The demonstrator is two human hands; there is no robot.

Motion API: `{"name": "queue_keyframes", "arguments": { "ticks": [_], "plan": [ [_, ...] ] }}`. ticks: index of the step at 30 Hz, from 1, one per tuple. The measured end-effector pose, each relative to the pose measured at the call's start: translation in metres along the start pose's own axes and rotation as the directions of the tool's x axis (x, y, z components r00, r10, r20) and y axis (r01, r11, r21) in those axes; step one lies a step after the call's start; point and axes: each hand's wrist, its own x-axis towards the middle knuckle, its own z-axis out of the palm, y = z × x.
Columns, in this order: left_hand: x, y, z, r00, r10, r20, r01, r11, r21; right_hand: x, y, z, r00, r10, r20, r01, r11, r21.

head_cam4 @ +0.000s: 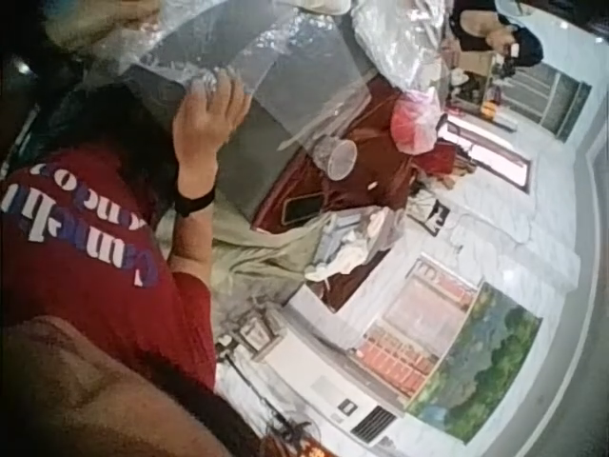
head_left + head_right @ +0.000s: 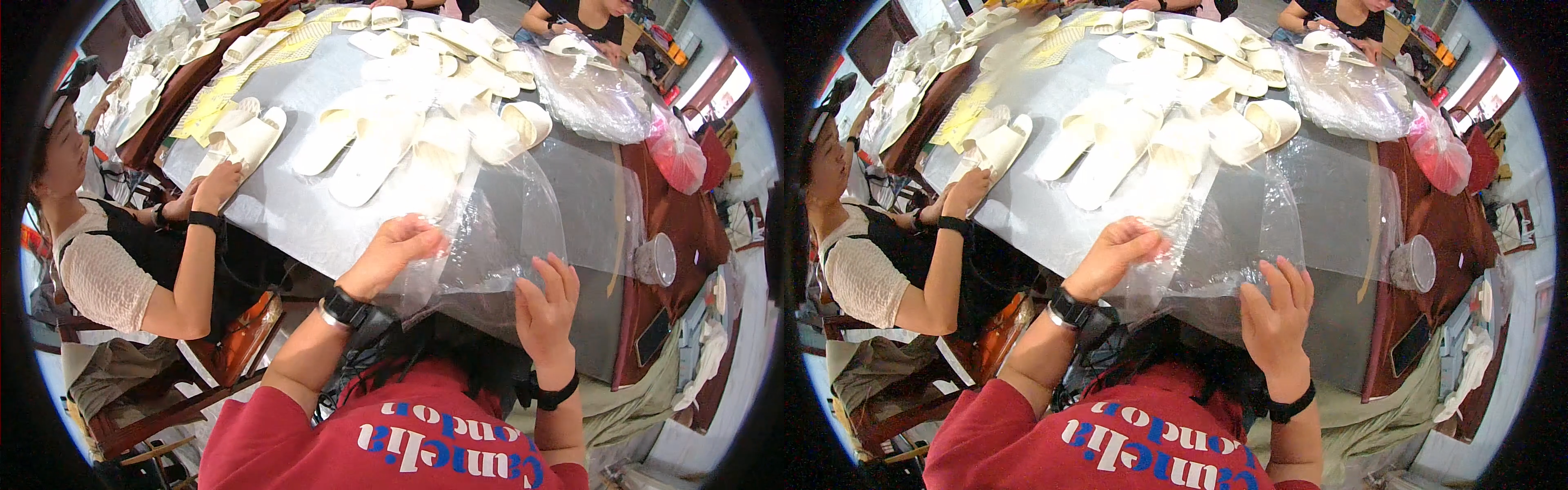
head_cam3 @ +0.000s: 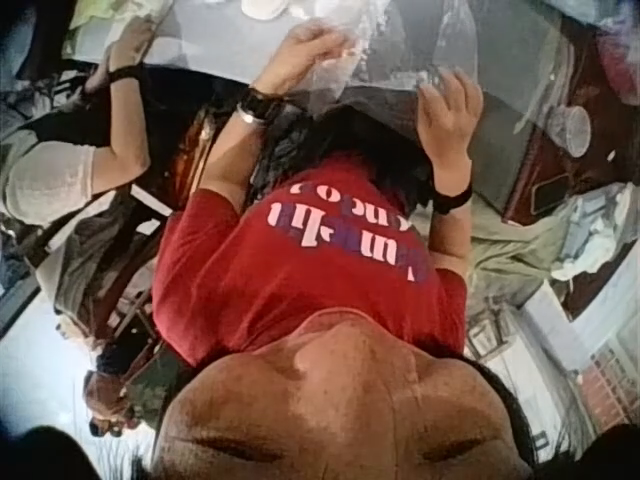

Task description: Packing slippers into plastic bags at a shared workspace.

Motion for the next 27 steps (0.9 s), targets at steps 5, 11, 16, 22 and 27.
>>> {"name": "queue_keyframes", "arguments": {
  "ticks": [5,11,16,22,27],
  "plan": [
    [0.052,0.036,0.040,0.884,0.301,0.357,-0.346,0.936,0.065,-0.011,0.002,-0.031,0.991,0.040,-0.127,-0.037,0.999,0.022],
    [0.074,0.067,0.067,0.674,0.391,0.627,-0.391,0.909,-0.146,-0.020,-0.020,-0.074,0.987,0.036,-0.158,-0.042,0.999,-0.034],
    [0.076,0.055,0.032,0.866,0.075,0.495,-0.147,0.983,0.108,-0.021,-0.011,-0.053,0.989,0.118,-0.084,-0.118,0.993,0.007],
    [0.097,0.052,-0.104,0.850,0.408,-0.332,-0.065,0.707,0.704,-0.018,0.006,-0.036,0.980,0.186,-0.068,-0.183,0.982,0.056],
    [0.130,0.056,-0.158,0.761,0.399,-0.512,0.303,0.479,0.824,-0.015,0.014,-0.037,0.975,0.210,-0.076,-0.203,0.974,0.097]
  ]
}}
